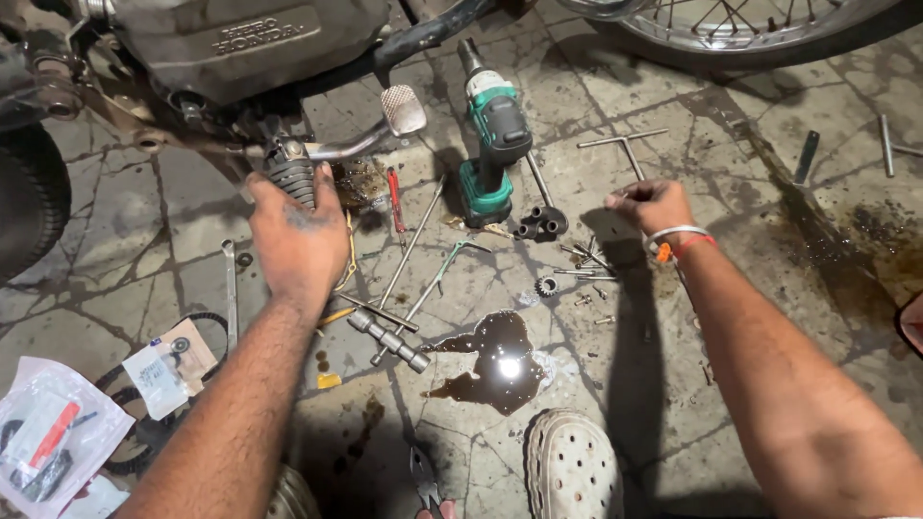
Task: The person kneels beside a motorcycle on the workshop floor and works on the engine area. They use a T-handle wrench to loosen and turn bolts on the engine casing, hold removed bolts and small parts in one hand, and continue turning the wrench on fasteners near the engine and footpeg.
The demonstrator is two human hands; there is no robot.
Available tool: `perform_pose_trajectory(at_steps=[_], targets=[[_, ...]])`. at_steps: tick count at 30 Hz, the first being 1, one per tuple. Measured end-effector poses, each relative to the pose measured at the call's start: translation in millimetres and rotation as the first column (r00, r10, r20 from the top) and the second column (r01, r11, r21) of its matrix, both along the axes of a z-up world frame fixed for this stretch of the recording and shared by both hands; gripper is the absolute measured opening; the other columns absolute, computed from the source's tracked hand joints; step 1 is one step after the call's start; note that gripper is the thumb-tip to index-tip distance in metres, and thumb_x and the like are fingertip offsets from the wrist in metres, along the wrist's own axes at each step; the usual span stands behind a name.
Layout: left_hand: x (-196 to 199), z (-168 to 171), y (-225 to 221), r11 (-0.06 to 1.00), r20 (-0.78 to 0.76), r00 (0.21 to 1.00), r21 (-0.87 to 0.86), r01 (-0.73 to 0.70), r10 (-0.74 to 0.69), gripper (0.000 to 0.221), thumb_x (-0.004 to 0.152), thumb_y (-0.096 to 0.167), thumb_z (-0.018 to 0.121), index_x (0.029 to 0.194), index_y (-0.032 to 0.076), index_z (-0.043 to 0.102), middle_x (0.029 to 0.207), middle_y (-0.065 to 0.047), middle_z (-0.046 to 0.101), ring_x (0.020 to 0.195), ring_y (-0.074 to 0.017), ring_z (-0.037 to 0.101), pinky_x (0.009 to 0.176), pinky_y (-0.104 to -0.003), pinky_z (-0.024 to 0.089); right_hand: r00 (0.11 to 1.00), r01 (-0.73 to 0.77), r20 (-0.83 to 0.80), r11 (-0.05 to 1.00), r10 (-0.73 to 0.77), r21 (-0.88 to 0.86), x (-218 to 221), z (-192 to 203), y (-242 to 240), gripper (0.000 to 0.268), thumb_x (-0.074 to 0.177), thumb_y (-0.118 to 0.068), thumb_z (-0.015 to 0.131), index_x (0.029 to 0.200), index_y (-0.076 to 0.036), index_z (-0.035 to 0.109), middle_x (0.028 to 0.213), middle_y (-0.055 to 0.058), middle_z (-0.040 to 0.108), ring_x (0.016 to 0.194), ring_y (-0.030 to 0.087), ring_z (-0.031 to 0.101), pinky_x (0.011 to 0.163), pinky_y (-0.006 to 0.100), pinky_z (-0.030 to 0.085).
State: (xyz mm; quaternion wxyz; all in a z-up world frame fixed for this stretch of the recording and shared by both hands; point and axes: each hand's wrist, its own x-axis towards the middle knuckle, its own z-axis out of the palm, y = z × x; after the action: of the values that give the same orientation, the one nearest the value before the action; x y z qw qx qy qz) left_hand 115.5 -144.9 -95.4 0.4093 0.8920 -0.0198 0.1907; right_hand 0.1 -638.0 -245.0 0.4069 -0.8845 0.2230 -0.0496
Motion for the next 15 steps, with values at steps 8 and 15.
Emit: perform_pose_trajectory(at_steps=[8,15], targets=[[-1.4,-0.7,1.0,1.000,-0.003,1.000,-0.014,0.019,-0.019,0.070,0.100,0.038,0.072,0.138,-0.011,0.040,0.084,-0.019,0.070,0.083,-0.0365,0.072,0.080,-0.047,0.055,0.946,-0.310,-0.219,0.864,0.239,-0.398,-10.9,26.9,24.1,0.022,0.089,-0.023,0.076,0.110,-0.015,0.076,0.098,0.012,0.075,0.090,0.029,0.071,0.083,0.042,0.057],[-0.3,0.1,-0.2,1.000,-0.052,0.999,-0.006,-0.013,0.012,0.071,0.099,0.041,0.073,0.138,-0.009,0.040,0.083,-0.018,0.069,0.081,-0.0352,0.072,0.077,-0.047,0.056,0.754,-0.657,-0.507,0.484,0.418,-0.578,-17.5,30.9,49.5,0.029,0.089,-0.029,0.064,0.116,-0.024,0.071,0.110,0.013,0.066,0.104,0.036,0.067,0.088,0.046,0.055]])
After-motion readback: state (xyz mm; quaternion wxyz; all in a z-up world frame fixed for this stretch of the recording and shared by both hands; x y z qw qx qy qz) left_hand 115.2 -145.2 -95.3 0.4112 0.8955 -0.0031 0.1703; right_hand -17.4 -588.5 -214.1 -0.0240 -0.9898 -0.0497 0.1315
